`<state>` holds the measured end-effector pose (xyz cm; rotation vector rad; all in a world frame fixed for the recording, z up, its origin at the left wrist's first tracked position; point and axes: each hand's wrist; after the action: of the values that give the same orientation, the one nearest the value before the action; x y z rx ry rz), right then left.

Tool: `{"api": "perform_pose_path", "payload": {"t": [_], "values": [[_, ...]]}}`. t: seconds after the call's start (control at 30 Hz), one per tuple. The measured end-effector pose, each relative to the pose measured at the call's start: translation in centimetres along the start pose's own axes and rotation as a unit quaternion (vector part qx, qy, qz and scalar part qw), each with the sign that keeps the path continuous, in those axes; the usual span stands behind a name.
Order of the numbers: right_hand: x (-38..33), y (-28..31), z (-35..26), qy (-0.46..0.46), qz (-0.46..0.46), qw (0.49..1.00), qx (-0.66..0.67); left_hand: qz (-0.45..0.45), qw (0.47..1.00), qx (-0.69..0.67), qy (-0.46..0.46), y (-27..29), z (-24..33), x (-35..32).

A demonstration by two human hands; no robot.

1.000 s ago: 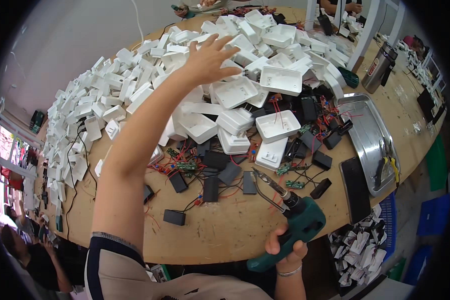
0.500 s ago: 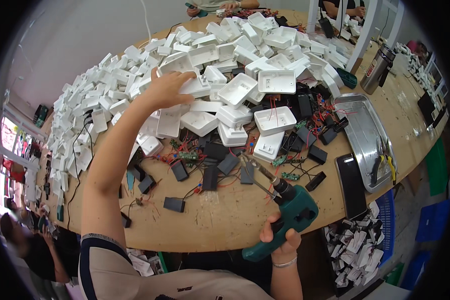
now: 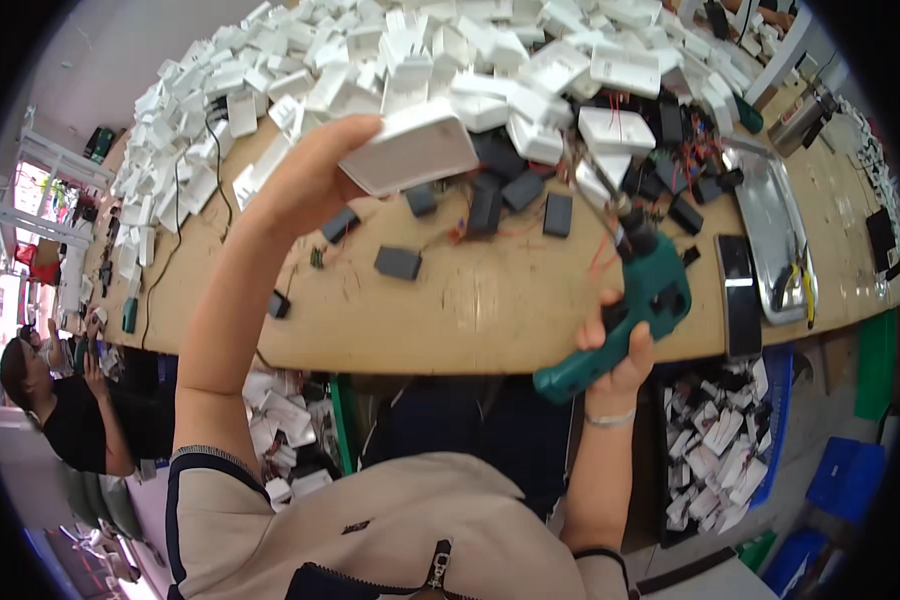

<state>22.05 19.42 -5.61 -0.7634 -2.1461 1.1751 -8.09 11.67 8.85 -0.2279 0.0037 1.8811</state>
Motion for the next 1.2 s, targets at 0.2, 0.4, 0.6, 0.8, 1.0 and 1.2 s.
{"api": "perform_pose_path", "payload": {"t": [0.2, 0.4, 0.6, 0.8, 1.0, 1.2], "values": [[-2.0, -2.1, -0.5, 0.01, -0.008, 0.999, 0.043, -0.049, 0.98, 0.195, -0.005, -5.6, -7.8, -3.6], [-5.1, -2.5, -0.6, 0.011, -0.017, 0.999, 0.033, 0.082, 0.919, 0.325, -0.207, -7.2, -10.6, -3.9], [-7.0, -2.8, -0.1, 0.017, -0.002, 1.0, 0.005, 0.1, 0.912, 0.288, -0.276, -7.4, -12.2, -4.2], [-7.2, -3.1, 0.5, 0.013, 0.004, 1.0, -0.009, 0.149, 0.875, 0.317, -0.333, -6.1, -11.6, -5.6], [-7.5, -3.1, 0.5, -0.003, -0.007, 1.0, -0.02, 0.226, 0.631, 0.638, -0.379, 2.2, -8.3, -7.1], [-7.1, -3.3, 1.1, -0.006, -0.01, 0.999, -0.037, 0.13, 0.552, 0.793, -0.223, 4.0, -9.8, -7.3]]}}
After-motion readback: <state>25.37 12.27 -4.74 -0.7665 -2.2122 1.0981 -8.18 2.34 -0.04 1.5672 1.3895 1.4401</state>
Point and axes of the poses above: each hand's wrist, its own x-axis towards the middle knuckle, its own y-axis out of the back of the hand, z = x × y, and after that the axes turned 1 degree about -x, right-handed
